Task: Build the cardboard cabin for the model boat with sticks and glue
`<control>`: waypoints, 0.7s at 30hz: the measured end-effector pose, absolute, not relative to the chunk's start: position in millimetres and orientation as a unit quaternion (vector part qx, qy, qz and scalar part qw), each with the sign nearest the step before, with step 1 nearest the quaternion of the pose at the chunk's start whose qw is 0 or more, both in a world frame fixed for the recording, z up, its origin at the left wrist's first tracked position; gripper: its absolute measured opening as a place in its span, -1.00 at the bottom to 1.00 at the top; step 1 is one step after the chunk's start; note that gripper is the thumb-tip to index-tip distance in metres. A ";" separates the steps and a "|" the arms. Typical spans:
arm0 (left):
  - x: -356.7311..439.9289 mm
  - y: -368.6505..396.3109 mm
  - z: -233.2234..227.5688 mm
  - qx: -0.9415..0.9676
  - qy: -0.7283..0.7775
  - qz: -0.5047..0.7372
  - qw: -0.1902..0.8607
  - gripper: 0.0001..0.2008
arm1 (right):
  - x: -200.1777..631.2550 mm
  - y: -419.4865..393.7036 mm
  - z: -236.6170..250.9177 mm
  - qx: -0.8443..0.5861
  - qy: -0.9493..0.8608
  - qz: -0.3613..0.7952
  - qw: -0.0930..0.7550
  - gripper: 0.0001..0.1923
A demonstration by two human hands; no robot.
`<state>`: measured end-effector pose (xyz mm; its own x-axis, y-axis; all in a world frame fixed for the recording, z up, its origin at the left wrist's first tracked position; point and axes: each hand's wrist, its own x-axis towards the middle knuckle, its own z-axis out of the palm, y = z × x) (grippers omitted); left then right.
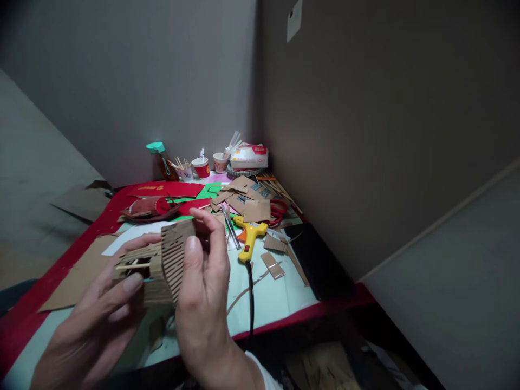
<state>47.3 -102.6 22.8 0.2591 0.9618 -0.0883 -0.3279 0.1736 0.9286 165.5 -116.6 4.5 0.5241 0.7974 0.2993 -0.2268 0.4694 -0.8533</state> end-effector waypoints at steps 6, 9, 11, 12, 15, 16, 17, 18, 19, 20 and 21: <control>39.4 -97.4 19.9 0.388 0.385 0.467 0.695 -0.58 | 170.7 -111.2 5.4 -0.336 -0.314 0.413 0.786 -0.77; 34.9 -96.3 18.2 0.373 0.389 0.471 0.698 -0.54 | 172.1 -109.6 3.6 -0.309 -0.283 0.468 0.778 -0.73; 33.6 -96.9 19.7 0.376 0.393 0.474 0.693 -0.54 | 173.6 -108.5 3.5 -0.286 -0.263 0.502 0.773 -0.70; 33.0 -97.4 21.1 0.381 0.395 0.476 0.687 -0.55 | 174.8 -108.1 3.9 -0.277 -0.256 0.514 0.770 -0.70; 27.1 -97.0 24.3 0.399 0.415 0.482 0.661 -0.57 | 180.7 -107.9 5.7 -0.260 -0.262 0.544 0.754 -0.76; 22.7 -95.7 23.8 0.411 0.422 0.481 0.649 -0.55 | 183.5 -108.3 6.0 -0.254 -0.267 0.555 0.746 -0.80; 16.8 -93.3 22.2 0.431 0.430 0.482 0.630 -0.53 | 186.5 -108.9 5.9 -0.248 -0.272 0.565 0.739 -0.84; 9.3 -90.0 19.5 0.458 0.443 0.481 0.602 -0.51 | 189.8 -109.6 5.3 -0.242 -0.275 0.573 0.733 -0.87; 0.5 -85.5 15.8 0.494 0.456 0.480 0.563 -0.50 | 193.2 -110.3 4.2 -0.237 -0.279 0.579 0.728 -0.89; -9.3 -80.0 11.3 0.540 0.480 0.480 0.499 -0.52 | 196.4 -110.8 2.7 -0.232 -0.291 0.582 0.723 -0.90; -19.7 -73.6 6.4 0.589 0.500 0.480 0.416 -0.57 | 199.5 -111.3 0.9 -0.228 -0.311 0.582 0.716 -0.90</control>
<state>-19.7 -73.6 6.4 0.0405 0.9880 0.1490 0.1891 -0.1540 0.9698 199.5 -111.3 0.9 0.1299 0.9751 0.1797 -0.6911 0.2190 -0.6888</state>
